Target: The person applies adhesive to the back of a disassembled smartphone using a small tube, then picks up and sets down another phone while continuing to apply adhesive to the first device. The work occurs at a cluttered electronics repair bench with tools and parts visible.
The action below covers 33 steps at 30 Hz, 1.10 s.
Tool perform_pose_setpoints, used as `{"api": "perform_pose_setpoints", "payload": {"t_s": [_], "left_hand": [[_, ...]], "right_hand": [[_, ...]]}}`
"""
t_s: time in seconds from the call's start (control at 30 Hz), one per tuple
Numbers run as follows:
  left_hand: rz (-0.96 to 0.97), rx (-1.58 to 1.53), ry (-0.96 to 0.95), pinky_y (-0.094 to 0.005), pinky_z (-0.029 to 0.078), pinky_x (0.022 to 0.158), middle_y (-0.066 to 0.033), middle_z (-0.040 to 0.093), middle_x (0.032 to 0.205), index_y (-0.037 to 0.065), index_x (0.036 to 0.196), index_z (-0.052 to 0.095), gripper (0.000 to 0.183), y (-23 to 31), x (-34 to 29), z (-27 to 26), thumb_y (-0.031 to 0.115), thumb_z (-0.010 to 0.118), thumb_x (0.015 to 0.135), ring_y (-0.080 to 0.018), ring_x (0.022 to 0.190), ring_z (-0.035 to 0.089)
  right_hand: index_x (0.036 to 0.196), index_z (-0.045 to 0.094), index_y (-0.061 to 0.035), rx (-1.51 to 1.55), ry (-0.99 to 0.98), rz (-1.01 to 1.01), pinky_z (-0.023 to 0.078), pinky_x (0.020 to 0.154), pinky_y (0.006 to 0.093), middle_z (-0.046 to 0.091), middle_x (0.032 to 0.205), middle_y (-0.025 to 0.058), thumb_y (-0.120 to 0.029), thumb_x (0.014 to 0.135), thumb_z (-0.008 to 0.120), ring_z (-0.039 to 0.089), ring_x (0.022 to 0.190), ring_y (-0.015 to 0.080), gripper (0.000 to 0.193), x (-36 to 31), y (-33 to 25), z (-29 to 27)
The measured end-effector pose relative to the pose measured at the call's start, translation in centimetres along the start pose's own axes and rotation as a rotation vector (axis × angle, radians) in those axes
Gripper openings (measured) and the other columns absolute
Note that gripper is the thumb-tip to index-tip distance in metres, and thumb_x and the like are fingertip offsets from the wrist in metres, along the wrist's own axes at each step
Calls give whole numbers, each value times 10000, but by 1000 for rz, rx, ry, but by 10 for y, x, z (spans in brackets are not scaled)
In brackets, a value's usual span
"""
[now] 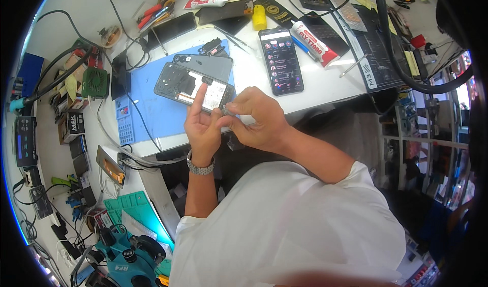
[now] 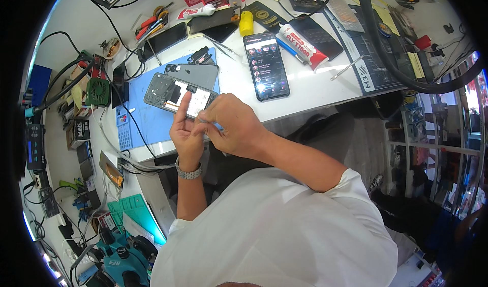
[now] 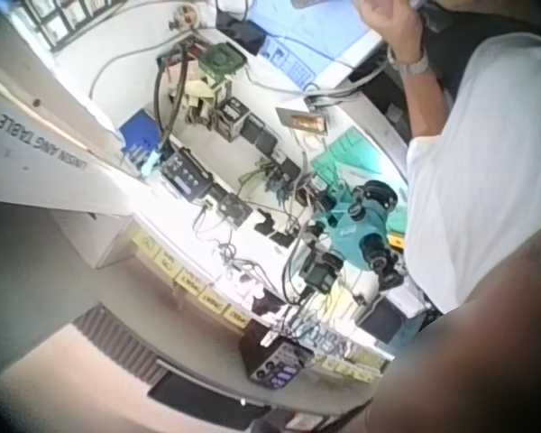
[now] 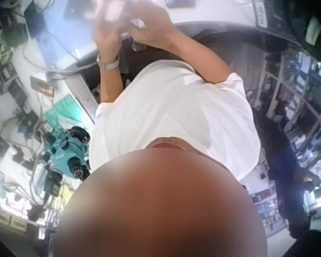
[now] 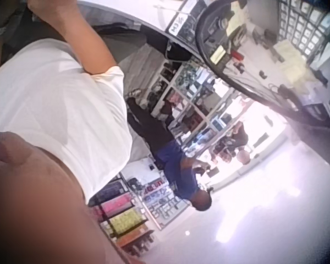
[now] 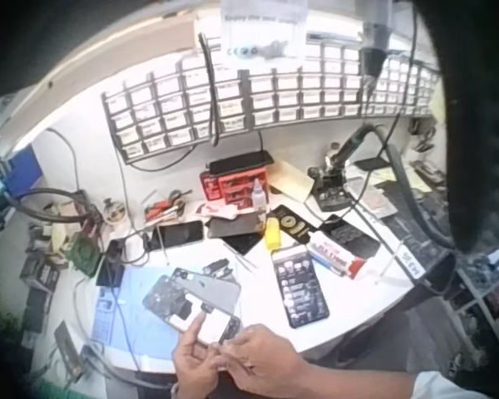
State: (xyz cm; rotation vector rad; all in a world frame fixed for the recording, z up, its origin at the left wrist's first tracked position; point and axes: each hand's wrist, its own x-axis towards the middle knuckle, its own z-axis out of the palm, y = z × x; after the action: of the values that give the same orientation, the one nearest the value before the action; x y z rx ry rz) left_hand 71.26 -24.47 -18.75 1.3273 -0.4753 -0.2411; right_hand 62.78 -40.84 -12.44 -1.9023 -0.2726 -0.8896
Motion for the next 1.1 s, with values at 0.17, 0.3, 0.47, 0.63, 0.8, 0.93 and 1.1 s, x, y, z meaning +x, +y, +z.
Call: {"api": "perform_pose_setpoints", "payload": {"t_s": [0.17,0.3,0.47,0.63,0.8,0.93,1.1], "left_hand": [[-29,126,20,-168,498,708,-80,582,1375,-39,1563,526,598,7,-1,-1,-63,687,987,5,810,579],[-39,-1,13,-170,496,682,-43,675,1192,-50,1593,470,636,14,-3,8,-69,682,994,9,750,571],[-23,84,-15,-157,474,683,43,679,898,-63,1614,425,653,22,-1,10,-73,667,1007,20,736,555],[-18,56,8,-152,460,718,42,688,878,-63,1614,427,657,23,-3,12,-80,659,1000,18,725,542],[-21,-74,85,-230,536,873,-97,697,1234,-83,1600,428,636,19,0,15,-119,608,991,-47,935,632],[-10,-187,36,-375,568,1084,-192,597,1477,-98,1589,416,626,18,0,14,-156,559,982,-199,1230,671],[-3,-223,48,-459,578,1104,-209,548,1524,-99,1587,406,628,17,-1,14,-174,530,976,-262,1308,636]], "right_hand": [[1149,629,-62,120,36,54,613,799,407,700,1048,123,109,839,753,712,977,338,375,1,-2,3],[1173,611,-38,-16,-50,21,602,812,420,688,1082,138,100,852,747,701,1003,368,375,-2,-2,1],[1205,607,-21,130,-41,112,572,833,436,654,1119,160,87,882,716,677,1015,382,357,-5,6,12],[1234,663,-48,123,-36,187,552,869,428,589,1158,202,120,878,658,625,1023,391,394,-9,1,7],[1072,782,-121,-497,50,193,498,961,426,484,1299,236,191,771,602,499,1194,407,469,1,7,-54],[1077,794,-115,-759,44,282,457,1044,471,455,1337,258,142,736,664,466,1233,445,446,6,30,-98],[1095,799,-108,-796,-35,345,434,1080,506,459,1343,278,104,725,706,461,1255,465,437,-3,42,-107]]}}
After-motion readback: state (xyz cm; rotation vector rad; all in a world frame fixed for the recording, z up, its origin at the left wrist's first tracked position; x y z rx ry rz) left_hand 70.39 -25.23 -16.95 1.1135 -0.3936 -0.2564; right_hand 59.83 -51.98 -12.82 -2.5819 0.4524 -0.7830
